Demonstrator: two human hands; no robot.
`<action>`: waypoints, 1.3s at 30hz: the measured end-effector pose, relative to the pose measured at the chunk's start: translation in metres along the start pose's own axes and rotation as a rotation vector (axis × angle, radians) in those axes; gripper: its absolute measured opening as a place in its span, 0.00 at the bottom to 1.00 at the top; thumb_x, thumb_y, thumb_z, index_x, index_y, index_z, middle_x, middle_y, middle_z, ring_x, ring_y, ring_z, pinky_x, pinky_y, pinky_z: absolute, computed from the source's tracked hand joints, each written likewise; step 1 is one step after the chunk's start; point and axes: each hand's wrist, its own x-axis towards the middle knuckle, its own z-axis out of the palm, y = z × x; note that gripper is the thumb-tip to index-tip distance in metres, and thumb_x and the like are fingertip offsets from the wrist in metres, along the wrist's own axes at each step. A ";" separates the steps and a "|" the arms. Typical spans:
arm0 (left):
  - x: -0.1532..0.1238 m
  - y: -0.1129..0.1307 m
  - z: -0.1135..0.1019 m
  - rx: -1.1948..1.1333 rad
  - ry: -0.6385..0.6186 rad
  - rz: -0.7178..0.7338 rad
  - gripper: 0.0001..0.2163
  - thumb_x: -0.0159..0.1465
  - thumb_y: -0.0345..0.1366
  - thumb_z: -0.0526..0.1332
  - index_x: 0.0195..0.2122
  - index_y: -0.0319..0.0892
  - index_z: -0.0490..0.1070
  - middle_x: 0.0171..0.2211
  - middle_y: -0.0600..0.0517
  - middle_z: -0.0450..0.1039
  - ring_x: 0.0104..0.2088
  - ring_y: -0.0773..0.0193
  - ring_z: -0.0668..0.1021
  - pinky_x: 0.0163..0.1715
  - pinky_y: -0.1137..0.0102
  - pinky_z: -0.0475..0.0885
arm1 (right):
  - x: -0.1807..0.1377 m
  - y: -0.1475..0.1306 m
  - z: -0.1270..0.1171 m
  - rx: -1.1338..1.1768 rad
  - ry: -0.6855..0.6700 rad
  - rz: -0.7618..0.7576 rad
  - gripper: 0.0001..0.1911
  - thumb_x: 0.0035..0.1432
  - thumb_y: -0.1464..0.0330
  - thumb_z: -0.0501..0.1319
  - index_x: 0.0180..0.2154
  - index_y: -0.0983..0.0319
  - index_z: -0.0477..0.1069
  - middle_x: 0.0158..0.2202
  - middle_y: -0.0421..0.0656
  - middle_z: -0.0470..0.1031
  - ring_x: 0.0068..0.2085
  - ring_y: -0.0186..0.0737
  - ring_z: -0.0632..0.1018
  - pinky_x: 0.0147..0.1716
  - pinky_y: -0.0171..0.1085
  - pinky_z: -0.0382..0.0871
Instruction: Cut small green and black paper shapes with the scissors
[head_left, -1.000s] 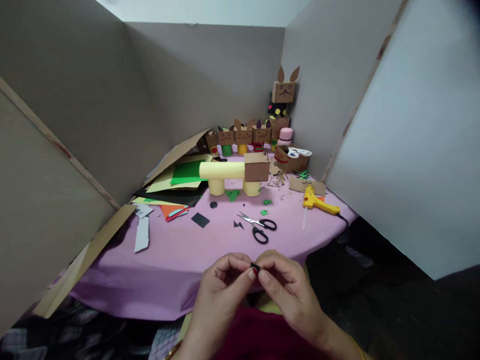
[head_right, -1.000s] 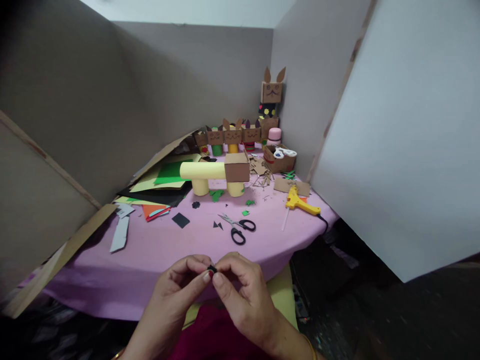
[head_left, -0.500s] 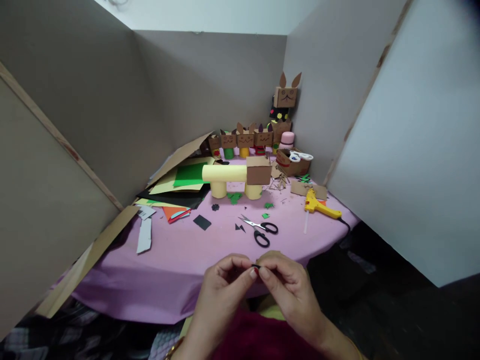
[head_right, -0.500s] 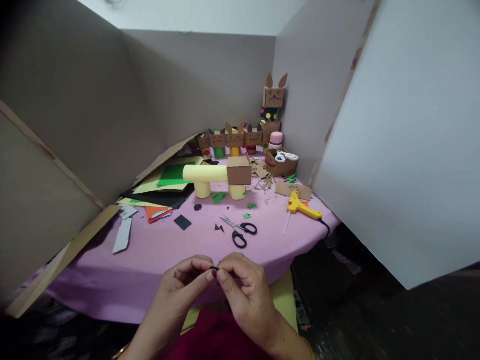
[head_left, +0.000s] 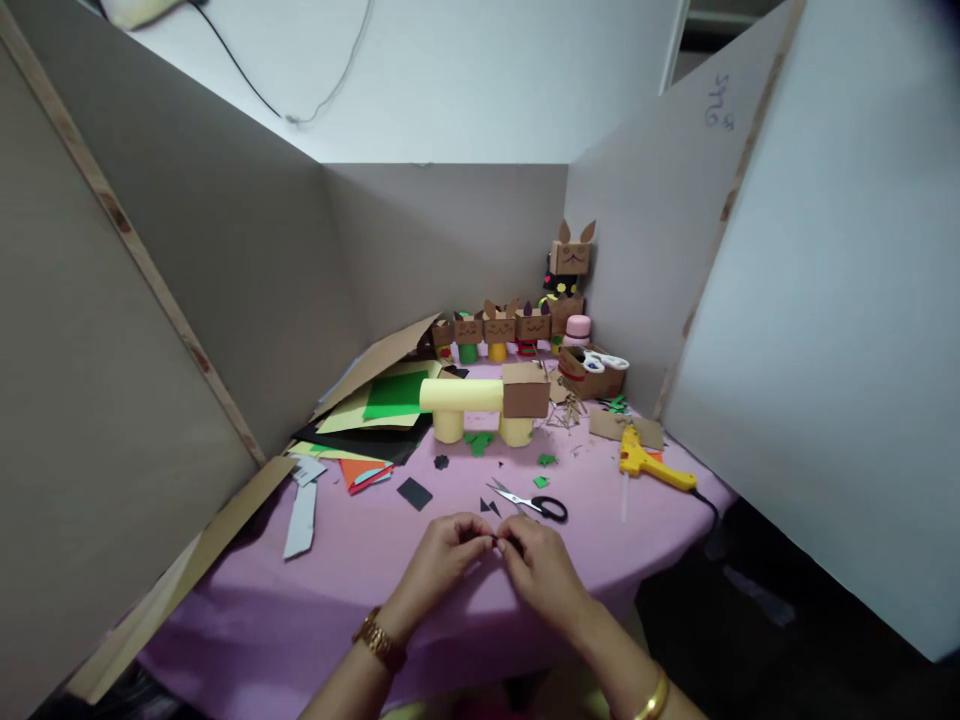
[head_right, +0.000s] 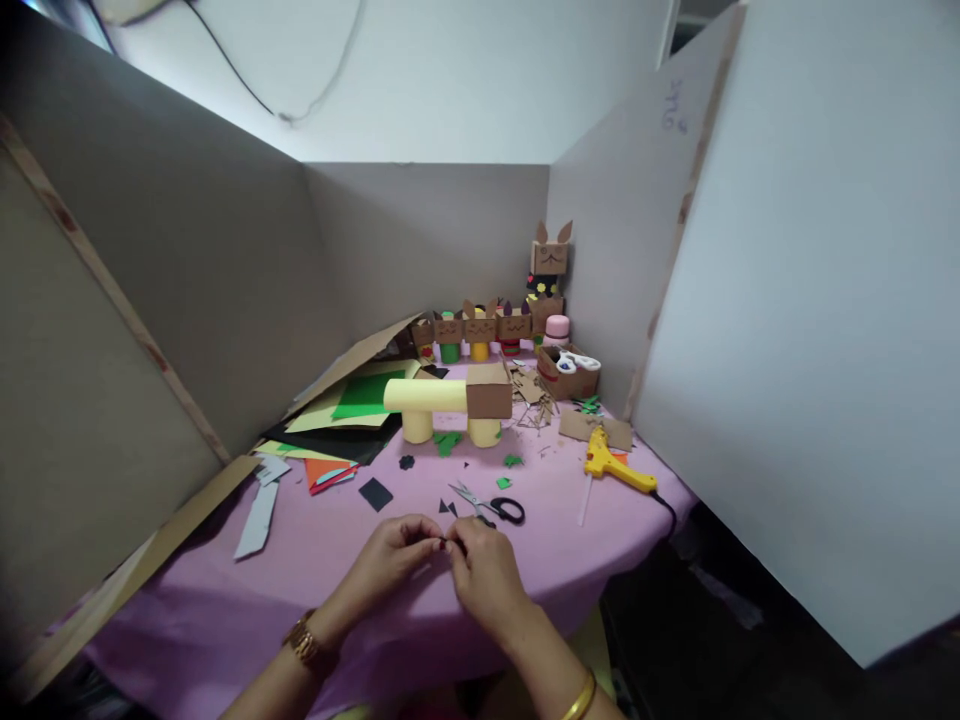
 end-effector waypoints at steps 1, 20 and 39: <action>0.000 -0.004 0.001 -0.001 0.013 0.001 0.03 0.50 0.32 0.63 0.22 0.38 0.75 0.21 0.54 0.73 0.23 0.66 0.71 0.26 0.74 0.65 | -0.001 0.002 0.004 -0.002 0.013 0.012 0.08 0.53 0.76 0.54 0.27 0.62 0.69 0.26 0.43 0.71 0.29 0.40 0.71 0.29 0.35 0.59; -0.006 -0.015 0.022 -0.136 0.183 0.041 0.10 0.58 0.40 0.57 0.37 0.40 0.69 0.27 0.53 0.71 0.28 0.65 0.73 0.30 0.72 0.68 | 0.001 0.014 0.014 0.316 0.183 0.212 0.07 0.52 0.69 0.55 0.24 0.62 0.67 0.20 0.38 0.67 0.23 0.36 0.69 0.23 0.32 0.62; -0.009 -0.013 0.028 0.028 0.158 0.082 0.09 0.59 0.39 0.55 0.26 0.41 0.67 0.23 0.55 0.65 0.26 0.64 0.68 0.28 0.73 0.63 | -0.001 0.010 0.013 0.348 0.217 0.227 0.07 0.52 0.69 0.56 0.24 0.62 0.67 0.20 0.38 0.68 0.24 0.37 0.70 0.25 0.33 0.63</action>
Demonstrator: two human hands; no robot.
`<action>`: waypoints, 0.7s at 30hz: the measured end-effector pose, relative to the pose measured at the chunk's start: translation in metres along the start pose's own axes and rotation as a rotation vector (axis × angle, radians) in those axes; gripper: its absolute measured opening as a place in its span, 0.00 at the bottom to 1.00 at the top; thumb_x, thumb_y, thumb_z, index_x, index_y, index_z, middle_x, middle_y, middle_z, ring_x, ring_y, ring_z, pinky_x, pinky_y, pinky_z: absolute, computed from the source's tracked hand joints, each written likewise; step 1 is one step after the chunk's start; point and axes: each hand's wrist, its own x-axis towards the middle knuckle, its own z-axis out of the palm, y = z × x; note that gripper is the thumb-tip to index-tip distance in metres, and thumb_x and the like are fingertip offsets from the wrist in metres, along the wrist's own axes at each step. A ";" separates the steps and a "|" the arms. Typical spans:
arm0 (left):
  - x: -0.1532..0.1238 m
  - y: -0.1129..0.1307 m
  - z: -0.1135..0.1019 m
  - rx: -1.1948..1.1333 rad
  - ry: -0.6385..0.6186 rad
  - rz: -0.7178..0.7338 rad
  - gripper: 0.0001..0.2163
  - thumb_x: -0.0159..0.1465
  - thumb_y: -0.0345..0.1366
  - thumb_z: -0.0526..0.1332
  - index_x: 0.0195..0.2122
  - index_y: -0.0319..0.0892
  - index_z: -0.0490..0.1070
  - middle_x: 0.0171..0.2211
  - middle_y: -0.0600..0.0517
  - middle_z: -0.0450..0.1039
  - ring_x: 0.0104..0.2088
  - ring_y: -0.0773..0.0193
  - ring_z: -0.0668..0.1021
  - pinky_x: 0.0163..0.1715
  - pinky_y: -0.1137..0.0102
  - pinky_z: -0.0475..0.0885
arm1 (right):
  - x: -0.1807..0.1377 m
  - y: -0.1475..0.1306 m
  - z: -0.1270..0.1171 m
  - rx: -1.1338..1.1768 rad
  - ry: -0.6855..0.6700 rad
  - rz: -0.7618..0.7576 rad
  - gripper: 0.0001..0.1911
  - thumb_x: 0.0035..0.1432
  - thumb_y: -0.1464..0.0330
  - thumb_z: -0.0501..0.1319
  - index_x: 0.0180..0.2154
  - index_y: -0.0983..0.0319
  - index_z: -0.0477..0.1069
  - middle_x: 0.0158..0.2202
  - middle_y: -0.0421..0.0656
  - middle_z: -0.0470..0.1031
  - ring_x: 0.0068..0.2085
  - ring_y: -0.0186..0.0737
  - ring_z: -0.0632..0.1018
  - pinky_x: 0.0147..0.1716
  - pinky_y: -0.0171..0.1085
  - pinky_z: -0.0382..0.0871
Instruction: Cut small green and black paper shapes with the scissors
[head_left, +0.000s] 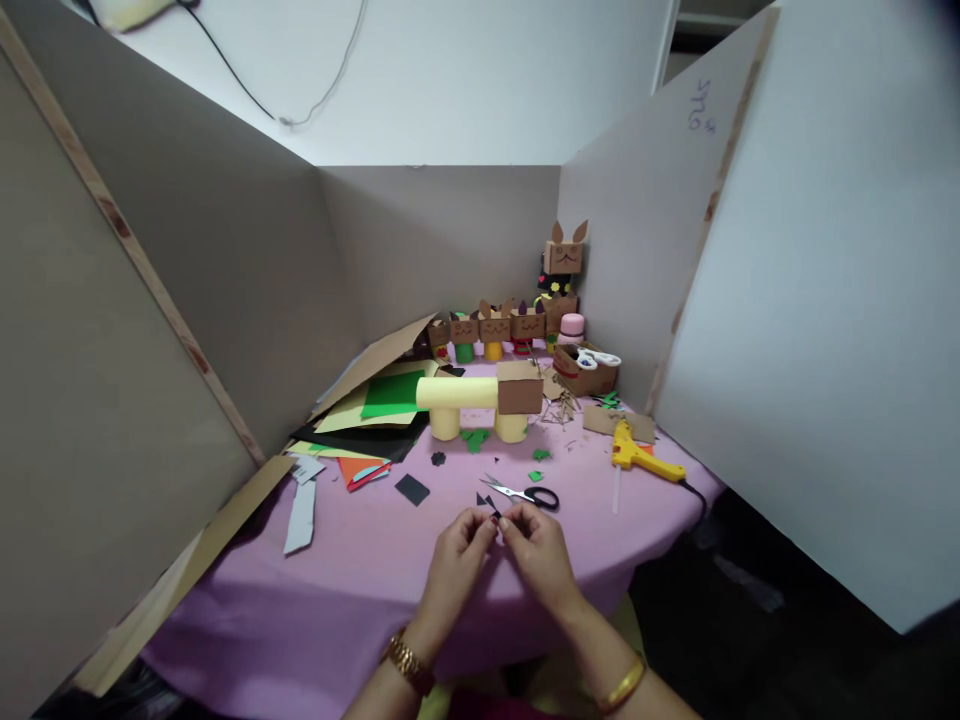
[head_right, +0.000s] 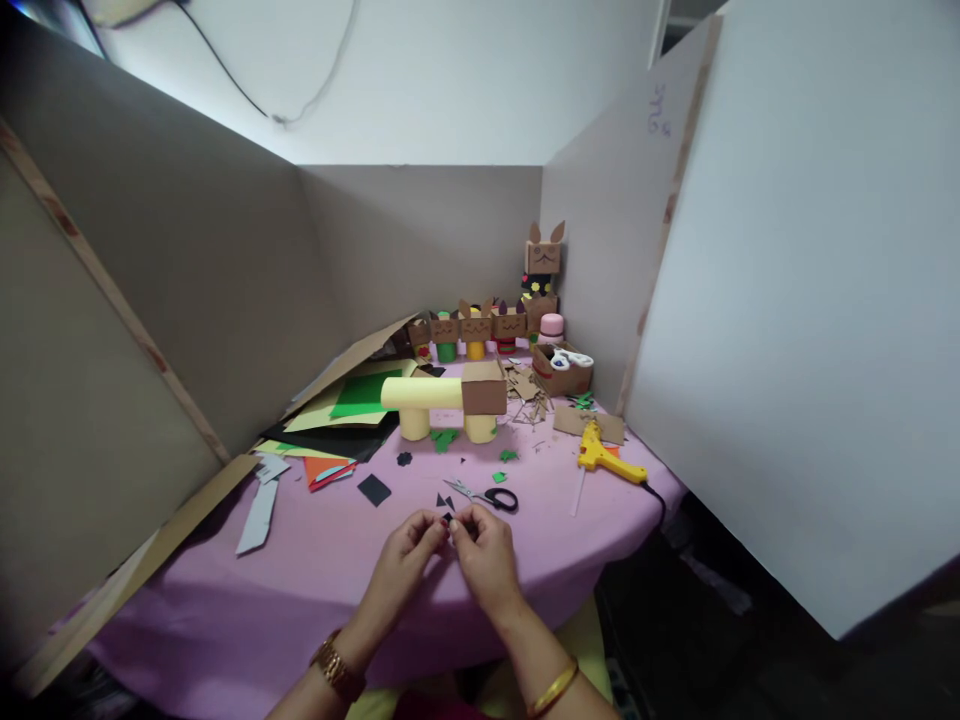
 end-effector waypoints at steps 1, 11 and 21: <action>-0.001 0.001 0.001 0.007 0.002 0.006 0.09 0.59 0.39 0.56 0.25 0.41 0.66 0.23 0.55 0.65 0.26 0.64 0.68 0.27 0.73 0.63 | 0.000 0.000 0.000 -0.002 0.002 -0.001 0.06 0.52 0.69 0.57 0.24 0.62 0.67 0.20 0.38 0.68 0.24 0.37 0.69 0.25 0.33 0.62; -0.001 0.002 -0.001 -0.029 0.008 0.009 0.08 0.59 0.38 0.55 0.26 0.41 0.68 0.23 0.56 0.65 0.26 0.64 0.69 0.29 0.73 0.63 | 0.001 0.002 0.000 -0.022 -0.024 -0.007 0.07 0.52 0.68 0.57 0.24 0.62 0.68 0.20 0.38 0.69 0.24 0.37 0.70 0.26 0.33 0.63; -0.001 -0.001 -0.001 -0.125 0.077 -0.035 0.08 0.56 0.38 0.61 0.31 0.40 0.73 0.28 0.51 0.74 0.31 0.62 0.74 0.32 0.71 0.68 | -0.002 -0.001 -0.001 -0.033 -0.036 -0.049 0.08 0.52 0.68 0.58 0.24 0.63 0.70 0.21 0.40 0.71 0.25 0.39 0.71 0.26 0.34 0.63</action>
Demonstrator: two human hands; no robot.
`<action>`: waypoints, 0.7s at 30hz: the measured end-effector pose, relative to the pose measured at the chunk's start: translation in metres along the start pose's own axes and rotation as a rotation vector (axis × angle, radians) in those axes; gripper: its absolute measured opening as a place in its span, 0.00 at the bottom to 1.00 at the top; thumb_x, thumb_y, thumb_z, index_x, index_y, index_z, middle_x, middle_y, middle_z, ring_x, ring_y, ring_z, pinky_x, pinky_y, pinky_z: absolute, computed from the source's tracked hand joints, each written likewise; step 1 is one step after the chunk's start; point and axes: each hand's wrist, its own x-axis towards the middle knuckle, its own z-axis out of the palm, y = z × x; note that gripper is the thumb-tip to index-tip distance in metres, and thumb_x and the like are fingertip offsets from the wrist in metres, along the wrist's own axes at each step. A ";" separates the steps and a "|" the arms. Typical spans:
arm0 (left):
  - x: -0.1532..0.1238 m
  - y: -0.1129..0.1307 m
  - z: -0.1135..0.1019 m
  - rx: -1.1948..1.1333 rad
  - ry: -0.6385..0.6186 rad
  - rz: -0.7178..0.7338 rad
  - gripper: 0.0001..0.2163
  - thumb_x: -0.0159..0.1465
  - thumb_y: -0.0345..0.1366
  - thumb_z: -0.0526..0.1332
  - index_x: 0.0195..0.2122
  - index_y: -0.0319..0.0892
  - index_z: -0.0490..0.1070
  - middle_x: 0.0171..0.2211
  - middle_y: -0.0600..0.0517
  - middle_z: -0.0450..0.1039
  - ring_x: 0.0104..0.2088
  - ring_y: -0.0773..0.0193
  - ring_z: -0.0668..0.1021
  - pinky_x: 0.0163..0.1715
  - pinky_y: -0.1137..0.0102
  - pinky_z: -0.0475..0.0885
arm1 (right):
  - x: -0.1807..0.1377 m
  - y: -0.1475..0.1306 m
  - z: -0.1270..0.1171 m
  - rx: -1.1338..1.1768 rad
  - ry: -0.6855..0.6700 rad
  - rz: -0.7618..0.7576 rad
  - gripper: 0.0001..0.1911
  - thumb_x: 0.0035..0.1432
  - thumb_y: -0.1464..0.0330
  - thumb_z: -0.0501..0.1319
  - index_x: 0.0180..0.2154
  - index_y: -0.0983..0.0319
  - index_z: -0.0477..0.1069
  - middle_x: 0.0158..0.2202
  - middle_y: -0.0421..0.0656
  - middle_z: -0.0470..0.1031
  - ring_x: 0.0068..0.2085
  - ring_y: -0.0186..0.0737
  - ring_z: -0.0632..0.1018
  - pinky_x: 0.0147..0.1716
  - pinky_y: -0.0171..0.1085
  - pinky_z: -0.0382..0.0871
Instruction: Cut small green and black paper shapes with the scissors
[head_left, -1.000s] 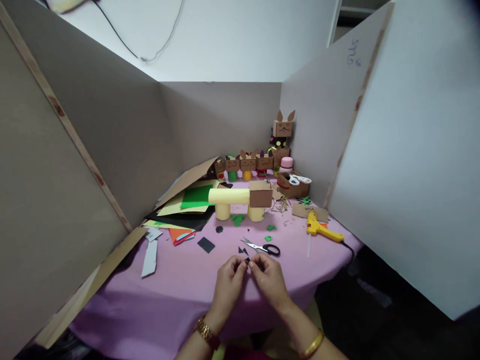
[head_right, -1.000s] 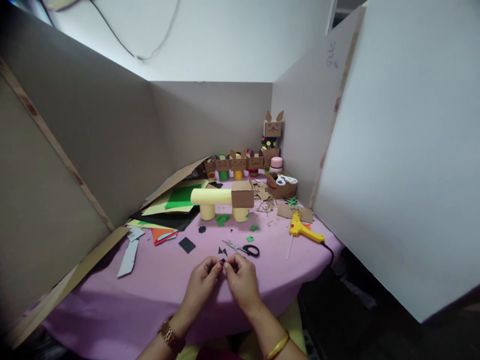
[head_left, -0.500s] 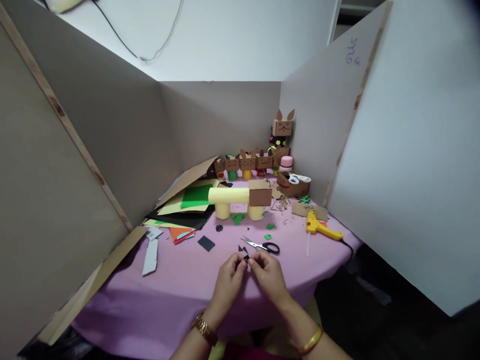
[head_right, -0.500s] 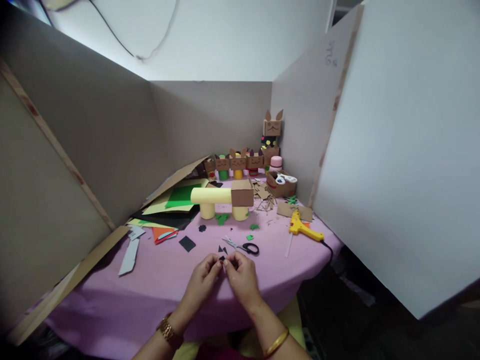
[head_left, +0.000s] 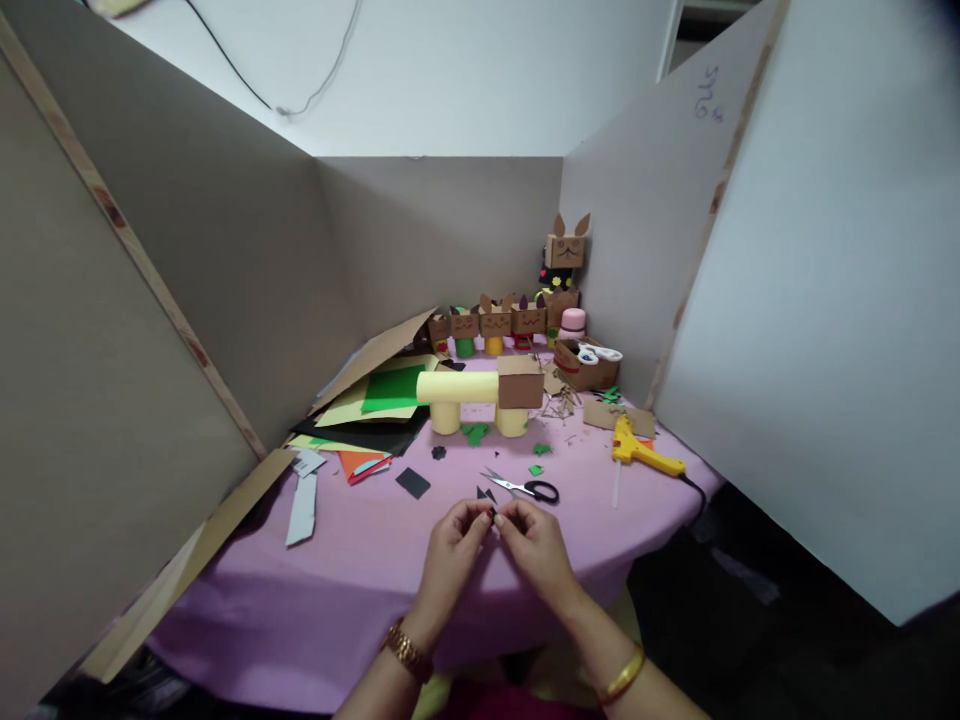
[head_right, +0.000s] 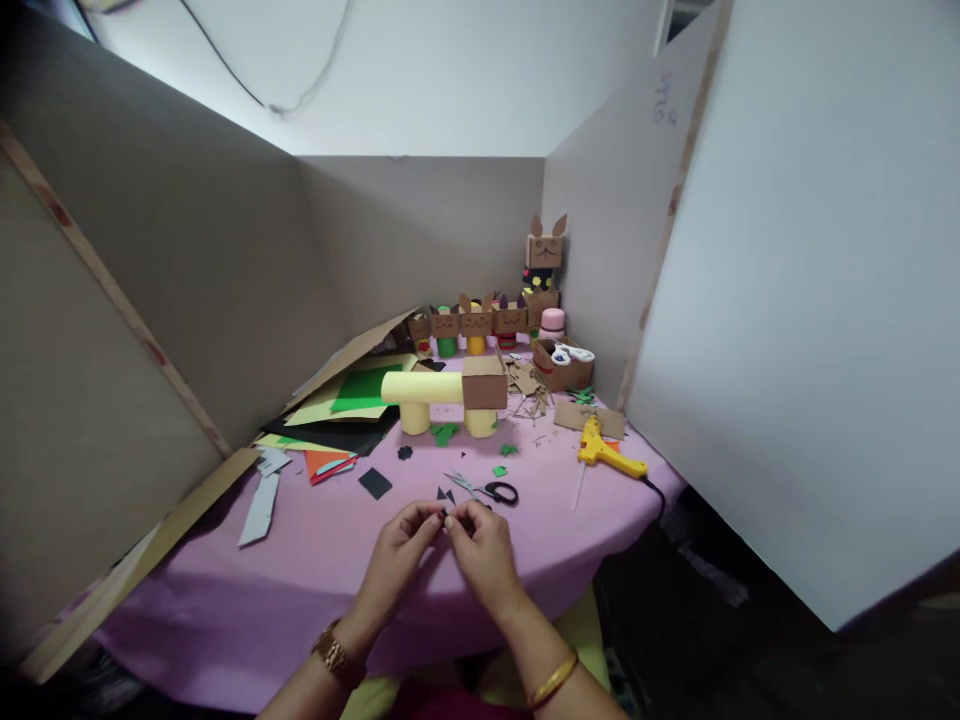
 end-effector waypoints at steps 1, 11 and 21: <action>0.000 -0.001 0.000 -0.010 0.010 -0.007 0.09 0.55 0.38 0.61 0.33 0.40 0.74 0.30 0.50 0.75 0.33 0.61 0.75 0.33 0.70 0.69 | 0.000 0.000 0.000 0.003 0.001 -0.003 0.08 0.53 0.68 0.58 0.25 0.63 0.70 0.22 0.40 0.71 0.25 0.39 0.71 0.26 0.34 0.63; 0.000 -0.001 -0.001 -0.040 0.037 -0.045 0.09 0.52 0.38 0.64 0.31 0.39 0.77 0.29 0.48 0.78 0.32 0.60 0.76 0.33 0.70 0.70 | 0.000 0.001 -0.001 0.035 0.002 -0.012 0.08 0.54 0.68 0.58 0.27 0.63 0.72 0.24 0.43 0.75 0.27 0.40 0.74 0.28 0.34 0.66; -0.001 -0.003 0.000 -0.002 0.044 -0.009 0.07 0.54 0.38 0.62 0.26 0.40 0.74 0.24 0.53 0.73 0.27 0.64 0.73 0.28 0.73 0.67 | -0.002 0.001 0.000 -0.039 0.004 -0.034 0.07 0.53 0.69 0.58 0.25 0.63 0.71 0.23 0.41 0.73 0.27 0.39 0.73 0.27 0.33 0.64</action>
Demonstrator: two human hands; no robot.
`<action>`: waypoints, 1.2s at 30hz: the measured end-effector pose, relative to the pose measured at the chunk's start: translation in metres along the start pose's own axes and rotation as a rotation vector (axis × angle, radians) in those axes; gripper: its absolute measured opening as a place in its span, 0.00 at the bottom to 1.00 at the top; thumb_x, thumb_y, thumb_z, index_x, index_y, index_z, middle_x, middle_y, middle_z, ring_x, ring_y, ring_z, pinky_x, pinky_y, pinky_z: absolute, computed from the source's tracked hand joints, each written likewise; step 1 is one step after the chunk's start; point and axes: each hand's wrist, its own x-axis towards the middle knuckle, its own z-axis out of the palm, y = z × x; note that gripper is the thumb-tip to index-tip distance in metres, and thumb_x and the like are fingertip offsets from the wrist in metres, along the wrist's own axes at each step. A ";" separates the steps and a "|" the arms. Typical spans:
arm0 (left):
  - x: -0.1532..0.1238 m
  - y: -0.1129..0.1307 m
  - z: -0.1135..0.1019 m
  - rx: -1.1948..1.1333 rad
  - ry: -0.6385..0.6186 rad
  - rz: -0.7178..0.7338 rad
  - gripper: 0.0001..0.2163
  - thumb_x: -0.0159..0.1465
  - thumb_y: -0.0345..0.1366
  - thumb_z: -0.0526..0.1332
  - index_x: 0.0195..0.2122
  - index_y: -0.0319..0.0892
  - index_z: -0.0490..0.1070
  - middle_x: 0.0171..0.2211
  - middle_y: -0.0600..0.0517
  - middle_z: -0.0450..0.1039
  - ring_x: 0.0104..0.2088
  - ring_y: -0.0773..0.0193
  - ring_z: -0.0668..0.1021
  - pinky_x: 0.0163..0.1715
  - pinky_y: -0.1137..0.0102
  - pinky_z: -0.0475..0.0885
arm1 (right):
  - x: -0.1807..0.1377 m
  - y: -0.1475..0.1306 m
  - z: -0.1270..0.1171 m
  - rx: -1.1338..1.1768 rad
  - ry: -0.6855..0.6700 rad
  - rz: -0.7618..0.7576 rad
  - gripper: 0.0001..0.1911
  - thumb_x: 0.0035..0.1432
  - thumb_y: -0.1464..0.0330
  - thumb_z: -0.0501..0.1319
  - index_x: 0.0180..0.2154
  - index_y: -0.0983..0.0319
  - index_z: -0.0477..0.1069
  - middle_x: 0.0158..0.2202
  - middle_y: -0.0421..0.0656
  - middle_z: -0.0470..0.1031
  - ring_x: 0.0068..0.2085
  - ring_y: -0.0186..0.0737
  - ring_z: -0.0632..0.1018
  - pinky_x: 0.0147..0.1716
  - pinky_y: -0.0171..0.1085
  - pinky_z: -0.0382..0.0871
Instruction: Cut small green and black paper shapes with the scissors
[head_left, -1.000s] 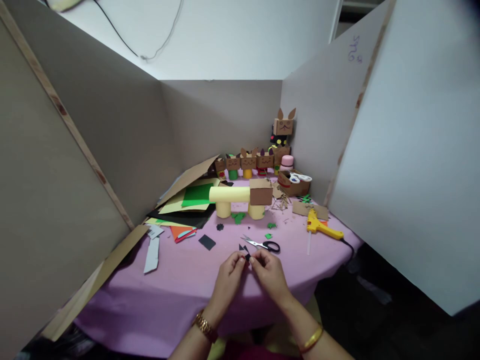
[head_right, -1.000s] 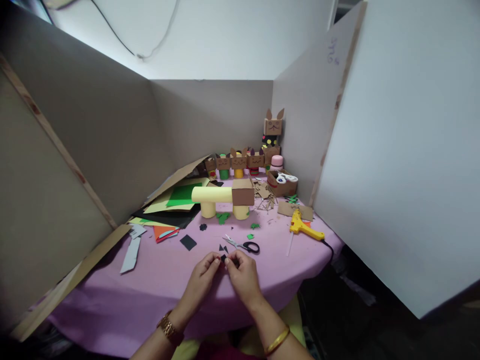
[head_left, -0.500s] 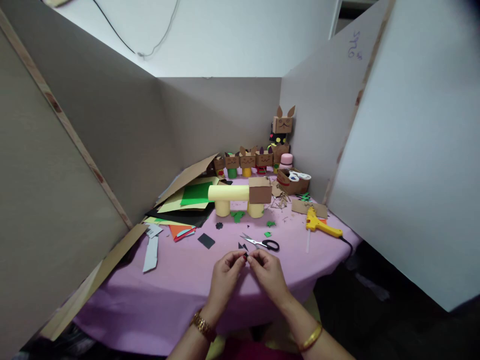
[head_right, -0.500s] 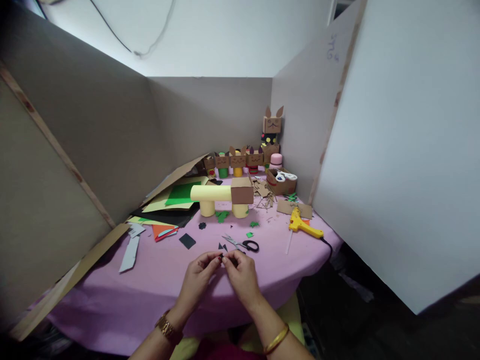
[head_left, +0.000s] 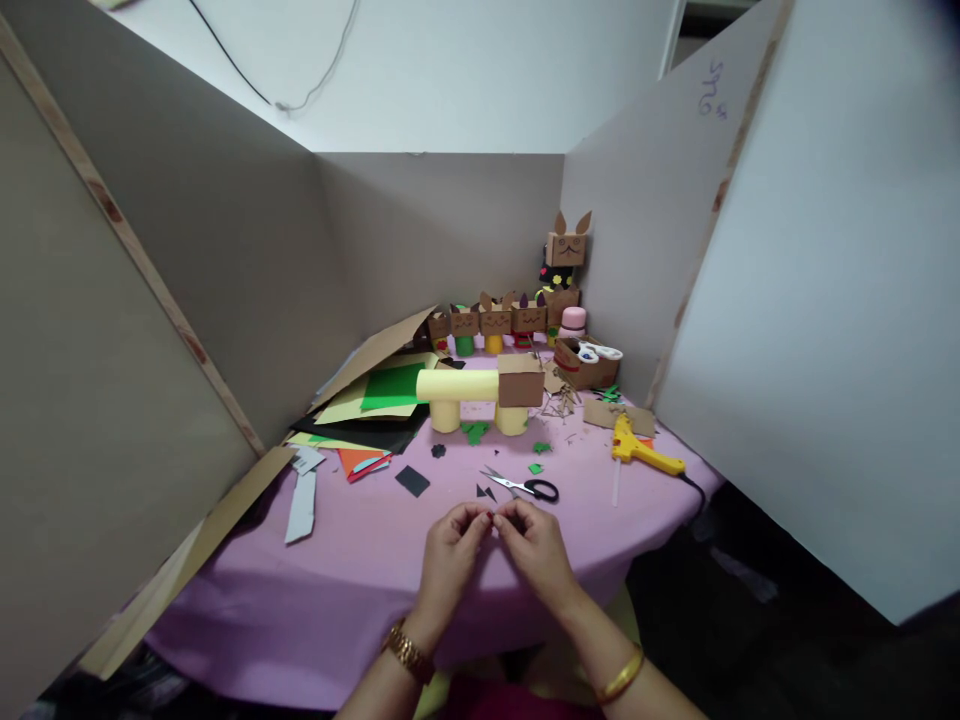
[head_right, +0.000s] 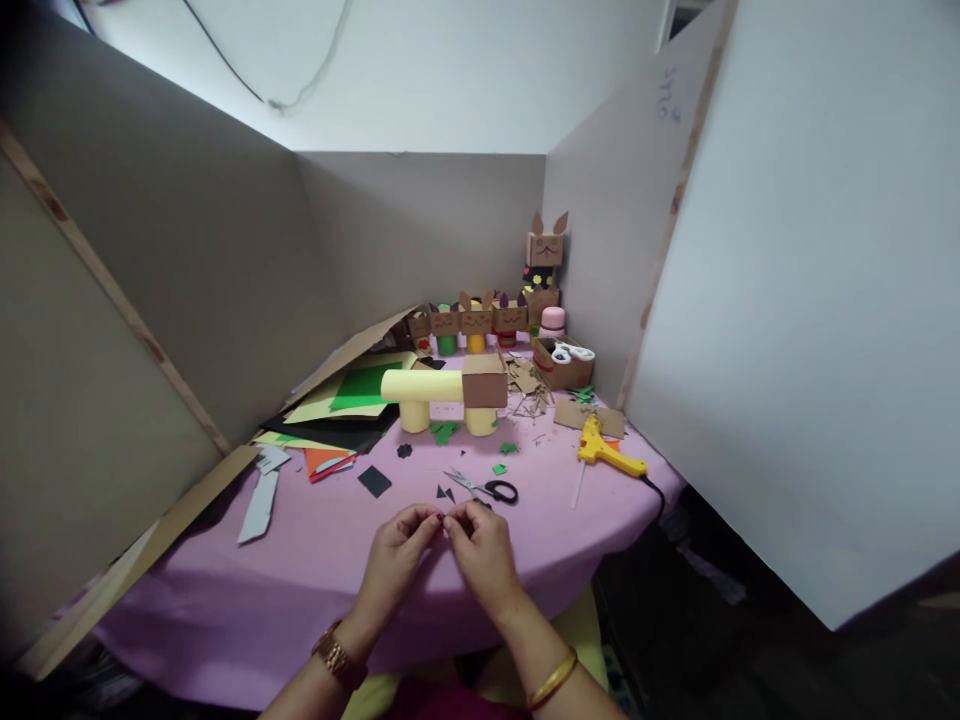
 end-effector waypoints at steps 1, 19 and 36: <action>0.000 0.000 0.000 0.003 0.001 0.003 0.07 0.55 0.38 0.62 0.26 0.40 0.74 0.24 0.53 0.73 0.27 0.64 0.73 0.28 0.73 0.67 | 0.000 0.000 0.000 -0.002 -0.006 -0.003 0.07 0.53 0.70 0.57 0.26 0.63 0.71 0.24 0.41 0.73 0.27 0.39 0.73 0.27 0.33 0.65; 0.000 0.003 -0.001 0.016 -0.004 0.025 0.09 0.55 0.37 0.61 0.36 0.40 0.72 0.24 0.54 0.70 0.27 0.64 0.72 0.29 0.72 0.66 | 0.003 -0.003 -0.001 -0.027 -0.051 0.003 0.06 0.50 0.73 0.56 0.25 0.62 0.69 0.22 0.39 0.69 0.26 0.37 0.70 0.26 0.33 0.61; 0.001 0.006 -0.002 0.121 -0.140 0.049 0.09 0.59 0.38 0.58 0.24 0.40 0.68 0.22 0.55 0.67 0.26 0.65 0.68 0.28 0.73 0.63 | 0.004 0.005 -0.002 0.147 -0.063 0.090 0.09 0.56 0.66 0.55 0.26 0.62 0.66 0.21 0.38 0.67 0.23 0.36 0.68 0.24 0.33 0.62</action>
